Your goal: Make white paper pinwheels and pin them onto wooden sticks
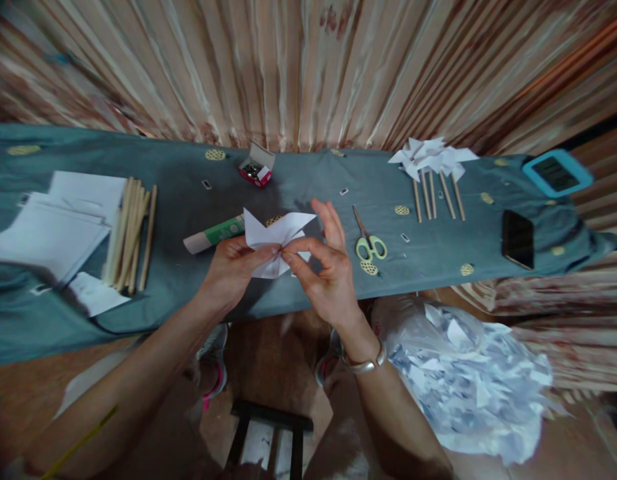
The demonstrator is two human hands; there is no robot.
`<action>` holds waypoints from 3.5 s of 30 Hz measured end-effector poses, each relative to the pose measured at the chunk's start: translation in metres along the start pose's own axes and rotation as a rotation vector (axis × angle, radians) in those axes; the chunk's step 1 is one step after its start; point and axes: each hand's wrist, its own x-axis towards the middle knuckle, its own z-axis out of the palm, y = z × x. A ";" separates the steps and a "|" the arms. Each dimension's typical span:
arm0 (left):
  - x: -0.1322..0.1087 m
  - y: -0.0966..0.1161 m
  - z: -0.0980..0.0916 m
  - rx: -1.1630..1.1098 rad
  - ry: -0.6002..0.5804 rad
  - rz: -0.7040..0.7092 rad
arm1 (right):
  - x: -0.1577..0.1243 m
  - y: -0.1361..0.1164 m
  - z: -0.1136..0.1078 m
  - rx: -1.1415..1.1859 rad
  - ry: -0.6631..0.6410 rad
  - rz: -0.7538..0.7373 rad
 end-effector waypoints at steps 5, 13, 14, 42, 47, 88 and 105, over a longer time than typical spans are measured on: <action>0.001 0.000 -0.001 0.022 -0.017 -0.004 | 0.001 0.002 -0.001 0.011 -0.008 0.000; -0.001 0.001 -0.001 0.033 -0.024 -0.025 | 0.001 0.005 -0.003 0.088 -0.025 0.027; -0.001 0.001 -0.001 0.034 -0.023 -0.032 | 0.001 0.005 -0.003 0.104 -0.028 0.033; -0.001 0.003 -0.002 -0.001 -0.065 -0.071 | -0.002 0.014 0.016 0.369 0.176 0.240; -0.001 0.002 -0.002 -0.007 -0.060 -0.104 | -0.001 0.007 0.020 0.741 0.080 0.444; -0.002 0.006 -0.004 0.143 0.023 0.009 | 0.004 -0.003 0.022 0.844 0.105 0.614; -0.003 0.006 -0.003 0.197 0.029 0.045 | 0.002 -0.005 0.022 0.885 0.072 0.626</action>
